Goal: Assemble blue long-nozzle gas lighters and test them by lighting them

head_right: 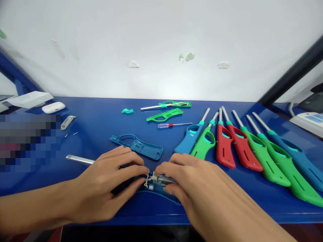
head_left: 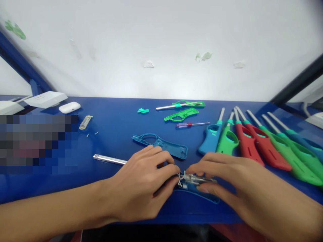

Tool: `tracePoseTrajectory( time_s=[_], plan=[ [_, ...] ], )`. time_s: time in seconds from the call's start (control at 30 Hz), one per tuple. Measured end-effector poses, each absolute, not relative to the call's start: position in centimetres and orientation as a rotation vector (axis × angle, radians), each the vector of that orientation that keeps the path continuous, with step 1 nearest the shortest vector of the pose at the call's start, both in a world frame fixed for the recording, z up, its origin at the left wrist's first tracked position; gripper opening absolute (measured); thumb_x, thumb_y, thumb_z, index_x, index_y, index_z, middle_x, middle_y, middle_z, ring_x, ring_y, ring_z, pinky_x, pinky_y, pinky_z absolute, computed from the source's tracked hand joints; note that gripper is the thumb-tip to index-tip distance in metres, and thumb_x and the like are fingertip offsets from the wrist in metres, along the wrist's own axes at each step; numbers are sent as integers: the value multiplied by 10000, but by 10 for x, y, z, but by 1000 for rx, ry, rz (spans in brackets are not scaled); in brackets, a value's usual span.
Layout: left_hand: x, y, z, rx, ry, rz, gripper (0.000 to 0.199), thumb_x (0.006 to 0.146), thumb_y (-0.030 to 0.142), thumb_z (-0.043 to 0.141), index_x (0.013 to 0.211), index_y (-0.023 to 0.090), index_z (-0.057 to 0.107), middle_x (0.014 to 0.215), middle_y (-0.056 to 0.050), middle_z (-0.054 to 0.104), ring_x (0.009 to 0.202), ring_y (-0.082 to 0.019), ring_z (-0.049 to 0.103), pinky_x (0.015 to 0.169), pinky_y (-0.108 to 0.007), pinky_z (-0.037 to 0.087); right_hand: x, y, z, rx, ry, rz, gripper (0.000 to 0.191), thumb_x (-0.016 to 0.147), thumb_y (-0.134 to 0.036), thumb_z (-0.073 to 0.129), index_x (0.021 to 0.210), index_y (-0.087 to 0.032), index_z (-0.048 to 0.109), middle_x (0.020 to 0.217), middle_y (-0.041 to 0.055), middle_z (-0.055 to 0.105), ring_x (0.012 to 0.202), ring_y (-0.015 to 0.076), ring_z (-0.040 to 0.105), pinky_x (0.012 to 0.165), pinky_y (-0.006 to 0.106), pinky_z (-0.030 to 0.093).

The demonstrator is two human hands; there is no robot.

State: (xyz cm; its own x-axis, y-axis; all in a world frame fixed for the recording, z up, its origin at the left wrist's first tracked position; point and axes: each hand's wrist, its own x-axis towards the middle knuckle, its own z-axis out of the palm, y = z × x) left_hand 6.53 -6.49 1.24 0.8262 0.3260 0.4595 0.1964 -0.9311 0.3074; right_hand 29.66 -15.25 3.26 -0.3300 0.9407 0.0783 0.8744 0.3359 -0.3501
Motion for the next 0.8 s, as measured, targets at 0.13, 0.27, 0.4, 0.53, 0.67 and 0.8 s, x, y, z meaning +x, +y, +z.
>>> tracePoseTrajectory(
  time_s=[0.13, 0.27, 0.4, 0.53, 0.67, 0.8],
  plan=[
    [65, -65, 13, 2763, 400, 745, 180, 991, 150, 551, 1036, 137, 726, 962, -54, 676, 803, -172, 592, 779, -355, 464, 286, -151, 31, -1605, -2210, 126, 167, 946, -327, 612, 970, -311, 777, 848, 41, 760, 912, 269, 748, 755, 332, 619],
    [65, -65, 12, 2761, 398, 751, 176, 991, 149, 556, 1038, 132, 725, 967, -58, 674, 802, -170, 589, 775, -353, 461, 285, -153, 28, -1589, -2183, 103, 154, 939, -331, 630, 961, -300, 779, 826, 43, 761, 888, 263, 750, 736, 324, 617],
    [66, -64, 12, 2756, 395, 763, 170, 989, 153, 564, 1037, 127, 725, 967, -60, 677, 797, -171, 584, 757, -348, 458, 291, -153, 29, -1563, -2201, 207, 131, 939, -287, 642, 978, -287, 767, 881, 40, 768, 888, 244, 748, 721, 294, 611],
    [66, -64, 12, 2749, 391, 760, 173, 989, 156, 565, 1032, 123, 729, 961, -62, 678, 796, -171, 587, 755, -347, 460, 300, -150, 31, -1527, -2271, 402, 185, 942, -209, 655, 1055, -340, 721, 1000, -23, 763, 945, 192, 737, 740, 244, 603],
    [66, -64, 12, 2753, 391, 768, 177, 988, 148, 562, 1035, 120, 730, 958, -63, 681, 797, -172, 595, 763, -349, 467, 308, -148, 27, -1568, -2328, 466, 187, 1020, -362, 572, 1168, -436, 659, 1138, -70, 719, 1046, 149, 706, 841, 241, 604],
    [65, -65, 12, 2751, 391, 764, 176, 987, 147, 564, 1031, 119, 733, 958, -63, 683, 804, -174, 603, 771, -350, 473, 301, -154, 24, -1606, -2255, 335, 185, 1025, -413, 560, 1146, -442, 696, 1097, -74, 728, 1012, 136, 716, 827, 219, 610]
  ],
)
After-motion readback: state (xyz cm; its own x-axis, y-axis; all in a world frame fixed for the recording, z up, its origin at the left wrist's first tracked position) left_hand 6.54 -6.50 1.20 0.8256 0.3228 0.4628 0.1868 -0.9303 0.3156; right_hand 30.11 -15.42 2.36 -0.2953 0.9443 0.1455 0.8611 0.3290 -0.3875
